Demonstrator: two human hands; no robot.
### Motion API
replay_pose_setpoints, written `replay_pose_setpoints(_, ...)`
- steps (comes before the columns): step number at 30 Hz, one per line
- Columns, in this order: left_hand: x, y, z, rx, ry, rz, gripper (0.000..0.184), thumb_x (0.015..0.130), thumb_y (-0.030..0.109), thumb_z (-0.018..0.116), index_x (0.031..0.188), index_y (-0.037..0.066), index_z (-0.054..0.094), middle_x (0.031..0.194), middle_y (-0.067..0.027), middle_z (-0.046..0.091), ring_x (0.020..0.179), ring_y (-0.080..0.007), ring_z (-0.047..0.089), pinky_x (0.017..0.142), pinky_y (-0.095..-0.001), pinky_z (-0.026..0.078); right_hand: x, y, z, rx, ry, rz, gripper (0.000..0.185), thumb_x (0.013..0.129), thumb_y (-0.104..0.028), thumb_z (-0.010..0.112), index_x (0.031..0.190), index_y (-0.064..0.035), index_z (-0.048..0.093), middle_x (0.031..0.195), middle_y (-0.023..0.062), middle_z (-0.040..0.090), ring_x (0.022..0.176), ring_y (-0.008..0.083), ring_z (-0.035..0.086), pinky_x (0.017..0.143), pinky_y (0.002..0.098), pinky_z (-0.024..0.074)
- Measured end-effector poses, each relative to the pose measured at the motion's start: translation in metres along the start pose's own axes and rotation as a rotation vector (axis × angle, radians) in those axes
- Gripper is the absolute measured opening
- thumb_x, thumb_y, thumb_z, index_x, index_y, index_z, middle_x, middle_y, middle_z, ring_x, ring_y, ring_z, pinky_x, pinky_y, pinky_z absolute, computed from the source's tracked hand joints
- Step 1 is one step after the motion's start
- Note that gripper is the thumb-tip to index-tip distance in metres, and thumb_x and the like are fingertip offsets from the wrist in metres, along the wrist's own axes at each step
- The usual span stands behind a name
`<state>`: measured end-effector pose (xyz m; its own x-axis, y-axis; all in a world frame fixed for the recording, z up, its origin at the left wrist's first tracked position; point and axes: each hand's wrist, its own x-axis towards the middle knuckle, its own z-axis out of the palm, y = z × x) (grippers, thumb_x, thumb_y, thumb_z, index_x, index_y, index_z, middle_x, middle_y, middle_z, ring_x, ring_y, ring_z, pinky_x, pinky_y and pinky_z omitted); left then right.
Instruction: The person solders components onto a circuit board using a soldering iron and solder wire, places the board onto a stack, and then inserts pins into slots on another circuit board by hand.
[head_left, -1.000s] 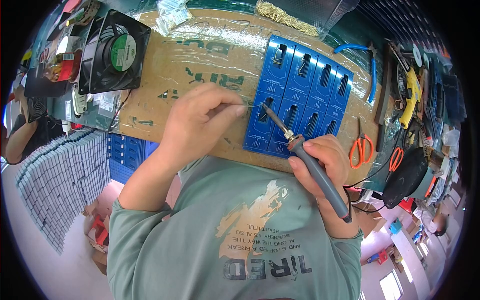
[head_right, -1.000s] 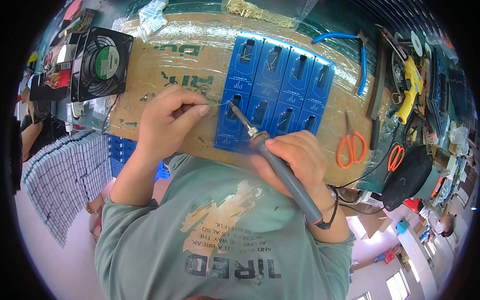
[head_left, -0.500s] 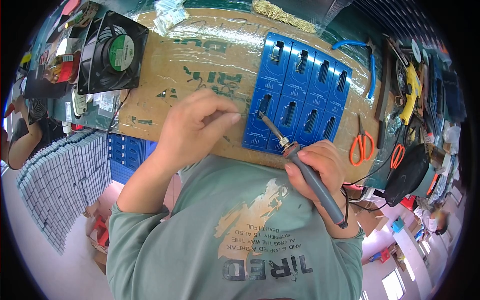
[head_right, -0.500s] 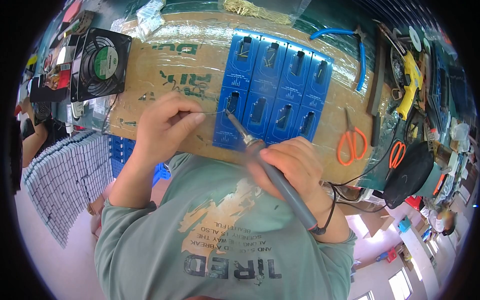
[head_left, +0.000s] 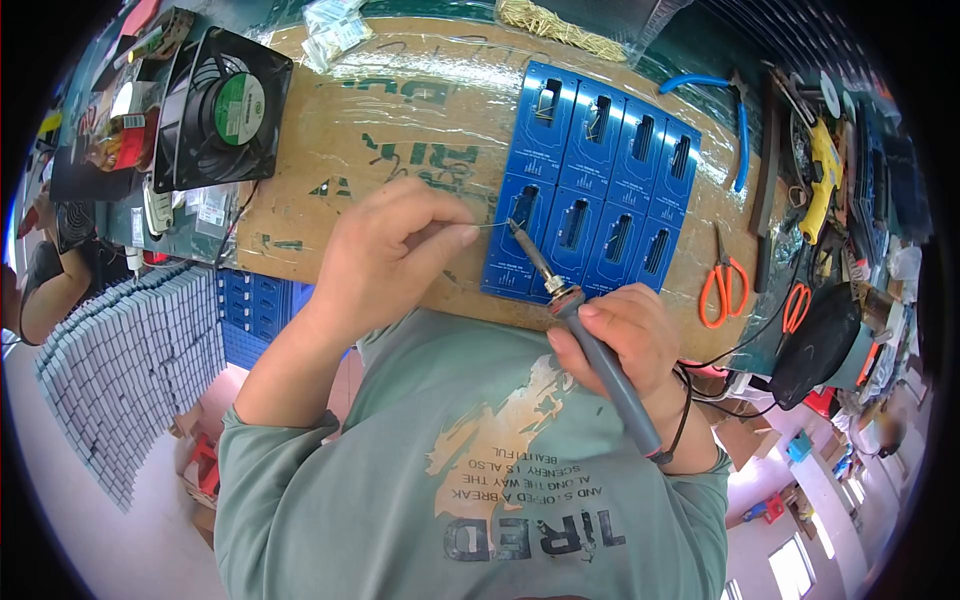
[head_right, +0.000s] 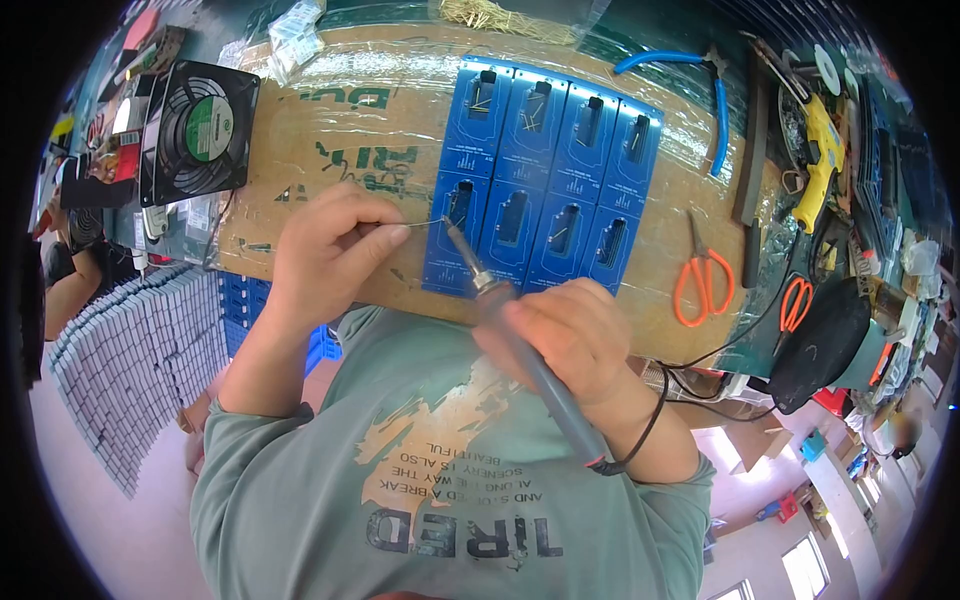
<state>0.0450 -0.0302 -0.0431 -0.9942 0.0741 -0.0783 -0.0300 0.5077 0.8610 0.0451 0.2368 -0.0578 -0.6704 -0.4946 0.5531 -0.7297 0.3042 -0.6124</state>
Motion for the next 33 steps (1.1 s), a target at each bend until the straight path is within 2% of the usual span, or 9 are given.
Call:
replay_pose_setpoints(2,0.000,0.000,0.000,0.007,-0.004,0.004,0.009,0.085,0.008,0.076,0.092,0.004,0.073,0.081,-0.0047,0.061,0.068,-0.0147,0.056,0.061,-0.0278,0.044,-0.004,-0.003,-0.002,0.012,-0.049,0.003,0.054,0.069,-0.007,0.089,0.113,-0.0041,0.057,0.088,0.0125,0.067,0.067,0.0262,0.065,0.059,0.0367,0.0521)
replay_pose_setpoints(5,0.000,-0.001,0.000,0.015,-0.012,0.011,0.009,0.085,0.007,0.076,0.092,0.003,0.073,0.082,-0.0049,0.061,0.069,-0.0151,0.056,0.062,-0.0278,0.044,-0.002,-0.003,0.004,0.000,0.050,0.008,0.046,0.070,-0.013,0.090,0.106,-0.0059,0.062,0.079,0.0067,0.068,0.062,0.0236,0.065,0.056,0.0325,0.0491)
replay_pose_setpoints(25,0.001,0.005,0.000,0.085,-0.031,-0.006,0.011,0.086,0.008,0.075,0.094,0.002,0.073,0.086,-0.0062,0.065,0.075,-0.0171,0.061,0.068,-0.0287,0.047,-0.006,-0.002,0.006,0.005,0.065,0.007,0.046,0.070,-0.013,0.091,0.106,-0.0051,0.062,0.078,0.0066,0.068,0.063,0.0233,0.065,0.058,0.0327,0.0491)
replay_pose_setpoints(28,0.000,0.005,0.004,0.007,0.039,-0.055,0.007,0.089,0.009,0.072,0.093,0.004,0.071,0.084,-0.0061,0.064,0.071,-0.0171,0.060,0.065,-0.0298,0.047,-0.006,-0.002,0.001,0.034,0.034,0.042,0.046,0.070,-0.012,0.090,0.106,-0.0051,0.062,0.079,0.0073,0.069,0.065,0.0238,0.066,0.059,0.0334,0.0486)
replay_pose_setpoints(31,-0.003,0.006,0.011,-0.271,0.179,-0.191,0.005,0.090,0.007,0.071,0.094,0.004,0.071,0.088,-0.0059,0.067,0.074,-0.0152,0.061,0.068,-0.0285,0.048,-0.014,0.001,-0.006,0.051,0.062,0.096,0.045,0.071,-0.009,0.088,0.107,-0.0049,0.062,0.083,0.0089,0.070,0.066,0.0247,0.067,0.060,0.0340,0.0484)
replay_pose_setpoints(33,-0.001,0.006,0.011,-0.207,0.177,-0.152,0.008,0.089,0.006,0.072,0.096,0.004,0.070,0.090,-0.0065,0.068,0.076,-0.0167,0.063,0.069,-0.0290,0.050,-0.017,0.004,-0.011,0.065,0.092,0.129,0.044,0.072,-0.007,0.087,0.108,-0.0046,0.061,0.086,0.0103,0.071,0.067,0.0255,0.067,0.060,0.0344,0.0488)
